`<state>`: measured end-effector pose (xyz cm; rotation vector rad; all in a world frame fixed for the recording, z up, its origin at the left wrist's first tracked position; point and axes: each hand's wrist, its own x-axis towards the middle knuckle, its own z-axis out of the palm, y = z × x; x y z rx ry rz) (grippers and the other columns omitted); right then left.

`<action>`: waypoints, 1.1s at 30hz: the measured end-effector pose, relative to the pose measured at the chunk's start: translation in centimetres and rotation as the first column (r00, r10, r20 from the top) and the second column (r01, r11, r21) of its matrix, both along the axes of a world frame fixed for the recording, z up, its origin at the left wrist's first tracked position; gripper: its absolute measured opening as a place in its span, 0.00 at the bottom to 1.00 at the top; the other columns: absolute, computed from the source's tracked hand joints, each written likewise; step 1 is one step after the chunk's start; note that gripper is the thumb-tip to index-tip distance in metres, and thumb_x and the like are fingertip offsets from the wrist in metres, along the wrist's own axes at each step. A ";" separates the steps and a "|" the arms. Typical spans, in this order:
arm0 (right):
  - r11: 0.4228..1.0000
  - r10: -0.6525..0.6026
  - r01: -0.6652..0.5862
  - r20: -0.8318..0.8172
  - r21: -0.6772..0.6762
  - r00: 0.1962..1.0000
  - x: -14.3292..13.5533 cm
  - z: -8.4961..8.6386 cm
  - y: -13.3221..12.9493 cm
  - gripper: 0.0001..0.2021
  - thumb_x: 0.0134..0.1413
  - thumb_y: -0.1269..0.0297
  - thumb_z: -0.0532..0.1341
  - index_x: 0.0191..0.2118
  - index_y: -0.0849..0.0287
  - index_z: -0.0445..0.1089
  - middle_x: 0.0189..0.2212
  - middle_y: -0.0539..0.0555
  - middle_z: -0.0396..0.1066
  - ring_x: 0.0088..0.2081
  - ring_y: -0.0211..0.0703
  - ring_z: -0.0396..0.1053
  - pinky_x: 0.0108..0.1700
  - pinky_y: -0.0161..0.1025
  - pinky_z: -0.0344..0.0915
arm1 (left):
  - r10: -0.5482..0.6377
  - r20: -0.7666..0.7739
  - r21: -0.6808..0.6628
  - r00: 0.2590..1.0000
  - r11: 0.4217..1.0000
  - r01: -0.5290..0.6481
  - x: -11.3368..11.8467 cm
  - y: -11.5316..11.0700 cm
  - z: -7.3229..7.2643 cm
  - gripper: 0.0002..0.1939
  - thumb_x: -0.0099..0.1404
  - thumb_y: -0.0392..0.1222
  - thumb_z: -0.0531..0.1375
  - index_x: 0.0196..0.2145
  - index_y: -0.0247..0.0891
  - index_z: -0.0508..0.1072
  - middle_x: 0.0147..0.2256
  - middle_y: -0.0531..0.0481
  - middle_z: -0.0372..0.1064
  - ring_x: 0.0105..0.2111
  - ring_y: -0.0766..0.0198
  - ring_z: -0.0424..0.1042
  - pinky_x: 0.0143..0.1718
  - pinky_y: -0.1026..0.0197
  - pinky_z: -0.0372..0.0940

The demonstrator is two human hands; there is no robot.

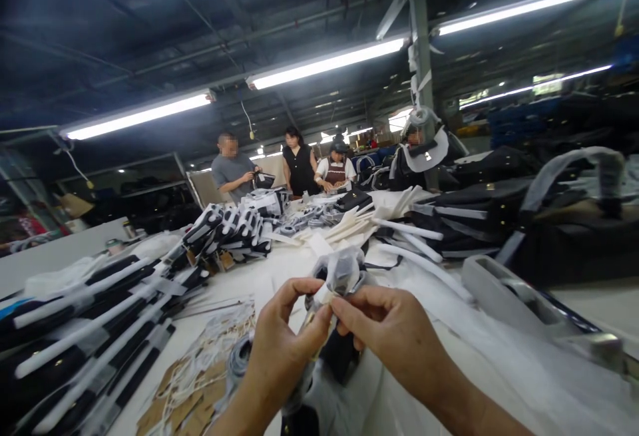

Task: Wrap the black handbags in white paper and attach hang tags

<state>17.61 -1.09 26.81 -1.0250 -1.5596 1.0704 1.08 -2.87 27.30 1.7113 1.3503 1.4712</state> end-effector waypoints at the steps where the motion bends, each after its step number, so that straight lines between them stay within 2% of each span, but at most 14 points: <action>1: 1.000 0.020 -0.020 0.011 -0.018 1.000 0.1 0.0 0.1 0.20 0.51 0.43 0.67 0.24 0.57 0.77 0.22 0.52 0.74 0.22 0.38 0.67 0.26 0.33 0.65 | -0.007 0.001 -0.003 1.000 1.000 0.007 -0.1 0.0 0.0 0.11 0.56 0.41 0.64 0.39 0.39 0.74 0.34 0.50 0.75 0.37 0.58 0.72 0.43 0.58 0.64; 5: 0.993 0.089 -0.087 0.017 -0.078 0.996 0.7 -0.2 0.5 0.19 0.50 0.45 0.67 0.26 0.58 0.78 0.22 0.51 0.75 0.20 0.37 0.67 0.24 0.33 0.63 | -0.055 0.021 -0.038 0.998 0.998 0.056 -0.5 -0.2 0.2 0.10 0.56 0.41 0.66 0.37 0.39 0.75 0.33 0.51 0.75 0.37 0.59 0.72 0.43 0.59 0.65; 10: 0.986 0.037 -0.040 -0.022 -0.161 0.999 0.6 -1.6 1.8 0.21 0.43 0.45 0.70 0.20 0.59 0.71 0.12 0.49 0.67 0.14 0.34 0.60 0.17 0.31 0.53 | -0.128 0.107 -0.072 0.986 0.988 0.136 -0.6 0.0 0.2 0.11 0.56 0.45 0.67 0.36 0.38 0.76 0.33 0.49 0.75 0.36 0.60 0.72 0.41 0.61 0.65; 15: 0.986 0.061 -0.067 -0.040 -0.150 0.997 0.1 -2.4 3.0 0.24 0.41 0.41 0.69 0.19 0.60 0.68 0.10 0.47 0.62 0.12 0.32 0.55 0.16 0.30 0.49 | -0.180 0.342 -0.157 0.922 0.957 0.245 -0.1 0.5 0.0 0.22 0.54 0.57 0.70 0.37 0.36 0.76 0.32 0.46 0.76 0.33 0.60 0.74 0.37 0.61 0.66; 20: 0.994 0.022 -0.026 -0.042 -0.103 0.999 0.9 -2.6 2.8 0.24 0.47 0.41 0.68 0.23 0.61 0.71 0.14 0.49 0.68 0.15 0.33 0.59 0.18 0.30 0.53 | -0.174 0.441 -0.187 0.881 0.942 0.280 -0.1 0.6 -0.1 0.24 0.53 0.57 0.71 0.38 0.36 0.77 0.35 0.45 0.78 0.33 0.62 0.74 0.37 0.63 0.66; 22: 0.997 -0.026 0.020 -0.078 -0.074 0.997 1.3 -3.0 2.2 0.23 0.50 0.42 0.67 0.30 0.61 0.75 0.18 0.50 0.72 0.18 0.36 0.65 0.21 0.32 0.60 | -0.166 0.461 -0.196 0.872 0.939 0.282 -0.4 0.6 -0.3 0.24 0.53 0.58 0.71 0.38 0.36 0.77 0.35 0.46 0.78 0.32 0.63 0.73 0.35 0.64 0.66; 24: 0.995 -0.068 0.055 -0.165 -0.080 0.984 1.3 -3.4 1.2 0.27 0.51 0.42 0.67 0.46 0.61 0.75 0.25 0.52 0.77 0.25 0.42 0.73 0.31 0.37 0.70 | -0.149 0.448 -0.190 0.881 0.948 0.257 -0.5 0.7 -0.5 0.24 0.53 0.59 0.71 0.37 0.37 0.77 0.35 0.46 0.78 0.32 0.62 0.74 0.34 0.64 0.66; 25: 0.994 -0.071 0.052 -0.220 -0.092 0.973 1.1 -3.5 0.6 0.33 0.52 0.42 0.67 0.57 0.60 0.70 0.29 0.53 0.79 0.31 0.46 0.76 0.38 0.40 0.73 | -0.140 0.430 -0.174 0.892 0.956 0.234 -0.6 0.8 -0.6 0.24 0.53 0.59 0.70 0.37 0.37 0.77 0.35 0.46 0.77 0.33 0.61 0.74 0.35 0.63 0.67; 27: 0.995 -0.028 -0.006 -0.326 -0.102 0.945 0.6 -3.4 -0.4 0.46 0.53 0.44 0.68 0.71 0.55 0.50 0.38 0.54 0.80 0.43 0.49 0.77 0.52 0.45 0.71 | -0.129 0.377 -0.126 0.917 0.974 0.189 -0.5 0.8 -0.8 0.23 0.54 0.59 0.70 0.37 0.36 0.76 0.34 0.45 0.77 0.35 0.59 0.74 0.37 0.61 0.67; 29: 0.994 0.043 -0.082 -0.420 -0.076 0.907 -0.3 -2.8 -1.3 0.53 0.54 0.45 0.68 0.73 0.50 0.34 0.43 0.54 0.80 0.49 0.48 0.75 0.58 0.48 0.66 | -0.117 0.306 -0.071 0.945 0.987 0.145 -0.3 0.6 -0.8 0.21 0.55 0.56 0.69 0.36 0.37 0.75 0.34 0.46 0.76 0.35 0.59 0.73 0.39 0.60 0.67; 30: 0.993 0.061 -0.102 -0.456 -0.066 0.888 -0.7 -2.4 -1.5 0.54 0.54 0.45 0.68 0.73 0.48 0.30 0.43 0.53 0.80 0.48 0.48 0.75 0.58 0.48 0.67 | -0.101 0.267 -0.045 0.958 0.992 0.117 -0.1 0.4 -0.7 0.19 0.55 0.54 0.69 0.36 0.38 0.74 0.33 0.47 0.75 0.36 0.59 0.73 0.40 0.60 0.67; 33: 0.993 -0.005 -0.054 -0.505 -0.102 0.863 -1.9 -0.9 -2.0 0.54 0.53 0.45 0.69 0.73 0.47 0.33 0.40 0.51 0.79 0.42 0.48 0.77 0.51 0.47 0.71 | -0.022 0.164 0.040 0.986 0.999 0.016 0.7 -0.2 -0.6 0.14 0.54 0.46 0.69 0.36 0.40 0.72 0.34 0.49 0.72 0.38 0.59 0.71 0.43 0.60 0.65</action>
